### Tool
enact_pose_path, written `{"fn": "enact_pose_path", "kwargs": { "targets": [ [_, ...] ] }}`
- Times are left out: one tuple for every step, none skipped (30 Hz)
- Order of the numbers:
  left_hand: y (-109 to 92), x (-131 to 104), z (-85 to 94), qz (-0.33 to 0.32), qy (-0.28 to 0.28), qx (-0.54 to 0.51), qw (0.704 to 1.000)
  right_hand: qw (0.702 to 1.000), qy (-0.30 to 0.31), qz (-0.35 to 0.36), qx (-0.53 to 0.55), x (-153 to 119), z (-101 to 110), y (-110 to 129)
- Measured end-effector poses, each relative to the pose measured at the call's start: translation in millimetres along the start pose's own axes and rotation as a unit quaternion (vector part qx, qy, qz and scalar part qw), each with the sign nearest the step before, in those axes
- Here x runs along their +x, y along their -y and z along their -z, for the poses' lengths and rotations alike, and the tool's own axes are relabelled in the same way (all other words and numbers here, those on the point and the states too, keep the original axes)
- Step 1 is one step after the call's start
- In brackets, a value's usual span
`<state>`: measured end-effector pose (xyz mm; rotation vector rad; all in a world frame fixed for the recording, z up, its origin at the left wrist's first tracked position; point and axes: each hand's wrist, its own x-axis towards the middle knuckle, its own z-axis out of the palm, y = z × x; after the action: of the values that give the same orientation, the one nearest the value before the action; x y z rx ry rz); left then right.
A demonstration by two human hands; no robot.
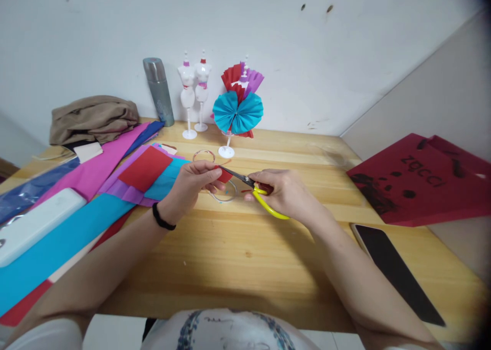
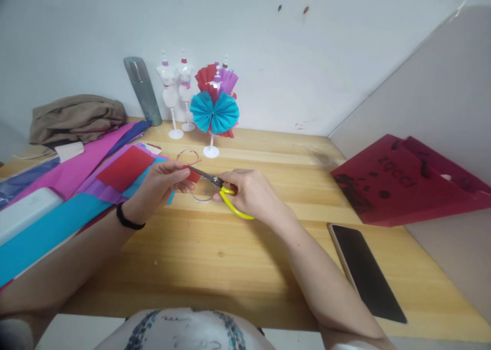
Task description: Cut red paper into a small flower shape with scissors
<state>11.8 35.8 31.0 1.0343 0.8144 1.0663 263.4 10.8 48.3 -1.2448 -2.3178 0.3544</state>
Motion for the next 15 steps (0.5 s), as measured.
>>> {"fn": "enact_pose_path", "kwargs": {
  "targets": [
    [0, 0, 0.2, -0.003, 0.000, 0.001, 1.000, 1.000, 0.002, 0.000, 0.002, 0, 0, 0],
    [1, 1, 0.3, -0.006, 0.001, 0.001, 1.000, 1.000, 0.003, -0.001, 0.004, 0, 0, 1],
    [1, 1, 0.4, -0.007, 0.002, 0.001, 1.000, 1.000, 0.005, -0.003, 0.006, 0, 0, 1],
    [1, 0, 0.3, -0.007, 0.005, 0.001, 1.000, 1.000, 0.008, -0.005, 0.007, 0, -1, 2],
    [1, 0, 0.1, -0.006, 0.007, 0.002, 1.000, 1.000, 0.011, -0.008, 0.006, 0, -1, 2],
    [1, 0, -0.2, -0.004, 0.010, 0.003, 1.000, 1.000, 0.015, -0.012, 0.004, 0, 0, 3],
    [1, -1, -0.6, -0.002, 0.011, 0.003, 1.000, 1.000, 0.019, -0.016, 0.000, 1, 1, 3],
    [0, -1, -0.9, -0.001, 0.012, 0.002, 1.000, 0.999, 0.024, -0.022, -0.006, 1, 2, 3],
    [0, -1, -1.0, 0.000, 0.011, 0.002, 1.000, 0.999, 0.030, -0.028, -0.013, 1, 4, 4],
    [-1, -1, -0.9, -0.001, 0.009, 0.002, 1.000, 0.998, 0.037, -0.035, -0.022, 0, 6, 4],
    [-2, -1, -0.4, -0.004, 0.005, 0.003, 1.000, 0.998, 0.046, -0.042, -0.031, 0, 9, 5],
    [-4, 0, 0.7, -0.010, -0.002, 0.003, 1.000, 0.996, 0.058, -0.049, -0.040, 0, 12, 6],
    [-6, 1, 2.2, -0.020, -0.010, 0.003, 1.000, 0.995, 0.071, -0.055, -0.048, 0, 15, 8],
    [-8, 3, 4.2, -0.029, -0.019, 0.006, 0.999, 0.993, 0.087, -0.061, -0.055, -1, 18, 10],
    [-10, 4, 6.7, -0.044, -0.031, 0.011, 0.998, 0.990, 0.105, -0.066, -0.062, 0, 20, 12]
  ]
}}
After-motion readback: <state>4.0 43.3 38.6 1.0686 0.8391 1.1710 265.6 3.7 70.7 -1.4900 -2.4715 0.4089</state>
